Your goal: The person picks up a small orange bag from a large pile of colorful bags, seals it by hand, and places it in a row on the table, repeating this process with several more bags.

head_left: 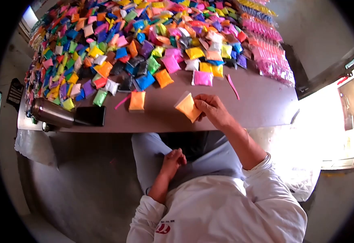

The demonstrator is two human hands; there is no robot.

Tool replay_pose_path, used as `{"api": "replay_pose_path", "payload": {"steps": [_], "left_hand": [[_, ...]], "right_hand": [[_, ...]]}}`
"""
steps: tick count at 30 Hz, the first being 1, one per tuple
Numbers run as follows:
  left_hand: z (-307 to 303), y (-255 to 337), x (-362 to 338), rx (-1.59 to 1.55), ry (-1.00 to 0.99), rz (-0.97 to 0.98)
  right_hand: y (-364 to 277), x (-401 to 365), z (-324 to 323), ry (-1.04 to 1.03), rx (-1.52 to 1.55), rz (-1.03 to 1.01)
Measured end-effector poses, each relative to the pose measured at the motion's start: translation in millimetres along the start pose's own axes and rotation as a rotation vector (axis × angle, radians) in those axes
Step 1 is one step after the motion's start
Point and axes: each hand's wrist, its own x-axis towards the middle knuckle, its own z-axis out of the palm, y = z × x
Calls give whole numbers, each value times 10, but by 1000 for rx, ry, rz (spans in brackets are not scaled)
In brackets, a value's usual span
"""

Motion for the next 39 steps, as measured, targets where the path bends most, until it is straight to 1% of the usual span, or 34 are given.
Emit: {"api": "replay_pose_path", "payload": {"steps": [1,2,3,5,7,9,10,11,13,14,15,17,18,19,20,25,27,29,31,33,36,38,39], "left_hand": [[14,11,-7,-9,7,-26],[33,19,-9,-35,-29,0],[54,22,-20,-63,-63,28],[80,34,-42,-96,-54,22],[47,17,-25,-108,-77,-5],[76,20,-61,-125,-74,0],[107,38,-90,-105,-59,1],[124,35,-120,-82,-47,2],[79,-10,-83,-94,-85,25],[67,-20,-82,-74,-114,31],[61,-37,-84,-55,-143,35],[54,-73,-92,-14,-131,33],[75,-62,-114,124,-119,65],[92,-62,-129,262,-108,96],[91,-85,-121,239,-93,111],[101,-81,-125,255,-80,144],[115,-66,-131,310,-52,146],[110,-68,-125,331,-57,141],[100,-76,-122,350,-59,137],[110,-70,-130,433,-62,151],[168,-37,-172,475,-58,161],[186,-24,-190,514,-73,172],[189,-18,-195,551,-88,182]], "right_hand": [[57,-130,48,-24,68,24],[82,-268,101,7,89,108],[190,-383,124,8,95,135],[423,-562,168,-35,77,104],[543,-755,244,-51,105,154],[638,-917,364,28,0,245],[750,-948,390,36,-113,225],[867,-987,388,35,-107,238],[1113,-979,345,43,-421,106],[1284,-990,331,77,-333,79],[1262,-996,329,79,-329,83],[1209,-990,332,6,-185,213],[1191,-997,363,9,-182,213],[1178,-1005,407,-10,11,241],[1174,-1018,440,-30,203,267],[1217,-1057,529,-27,258,228],[1267,-1050,529,-17,272,217],[1344,-1030,506,16,254,260],[1362,-1029,496,17,271,259],[1395,-1026,483,16,288,257],[1441,-1007,436,0,327,246],[1433,-991,388,-64,305,262],[1406,-991,389,-63,305,259]]}}
